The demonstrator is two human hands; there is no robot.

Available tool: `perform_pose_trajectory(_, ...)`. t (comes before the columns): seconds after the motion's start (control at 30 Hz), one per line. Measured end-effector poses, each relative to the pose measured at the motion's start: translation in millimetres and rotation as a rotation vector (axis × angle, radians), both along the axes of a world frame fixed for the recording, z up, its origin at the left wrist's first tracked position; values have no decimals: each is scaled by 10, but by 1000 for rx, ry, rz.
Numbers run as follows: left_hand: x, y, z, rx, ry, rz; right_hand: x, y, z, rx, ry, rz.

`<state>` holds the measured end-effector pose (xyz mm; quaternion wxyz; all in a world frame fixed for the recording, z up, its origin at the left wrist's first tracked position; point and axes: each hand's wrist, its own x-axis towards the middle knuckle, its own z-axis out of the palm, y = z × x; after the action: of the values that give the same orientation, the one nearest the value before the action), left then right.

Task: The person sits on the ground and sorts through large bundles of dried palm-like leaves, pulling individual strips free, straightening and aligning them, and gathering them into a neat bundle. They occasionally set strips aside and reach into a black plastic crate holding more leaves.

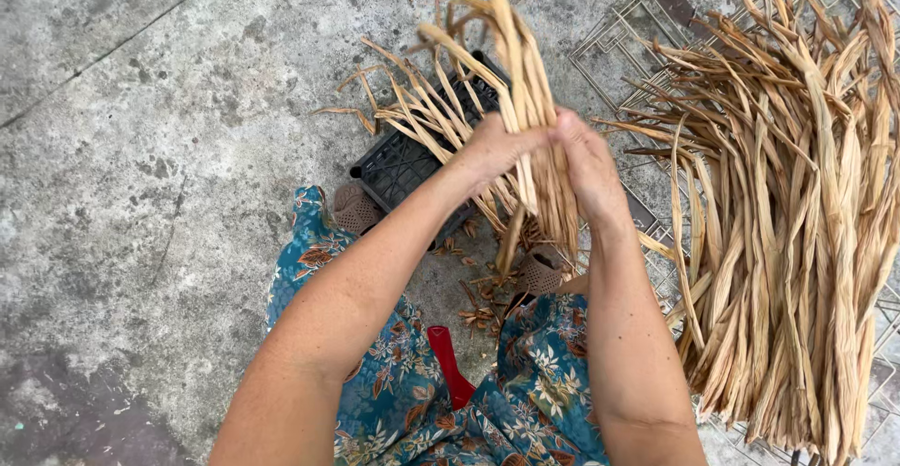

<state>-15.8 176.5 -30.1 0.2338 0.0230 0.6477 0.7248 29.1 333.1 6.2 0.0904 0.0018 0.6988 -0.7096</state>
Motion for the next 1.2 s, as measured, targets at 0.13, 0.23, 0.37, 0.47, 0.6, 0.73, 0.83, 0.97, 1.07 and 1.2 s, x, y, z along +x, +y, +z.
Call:
perform_pose_trajectory(0.13,-150,-244,85,109,52,-4,-1,-33,22,36,-55,168)
perform_pose_trajectory(0.23,-196,-364,119,70,63,-61,-50,-18,-41,-55,-228,115)
perform_pose_trajectory(0.37,-300,-540,133,100,-22,59,-93,17,-120,-119,-306,7)
perform_pose_trajectory(0.47,-385,-666,105,176,32,145,-70,-59,-184,-56,-297,64)
perform_pose_trajectory(0.6,-437,-736,42,289,54,203,35,-278,-270,-116,-261,272)
perform_pose_trajectory(0.73,-437,-766,39,206,88,293,84,-403,-251,-168,-339,277)
perform_pose_trajectory(0.83,-443,-828,121,71,122,283,3,-372,-174,-224,-334,163)
perform_pose_trajectory(0.97,-301,-834,246,-160,-67,38,-133,-263,-151,-294,-321,-13)
perform_pose_trajectory(1.07,-124,-671,263,-155,-128,-166,-198,-215,-263,-352,-301,8)
perform_pose_trajectory(1.2,64,-406,103,-109,-22,-197,-187,-260,-491,-312,-223,19)
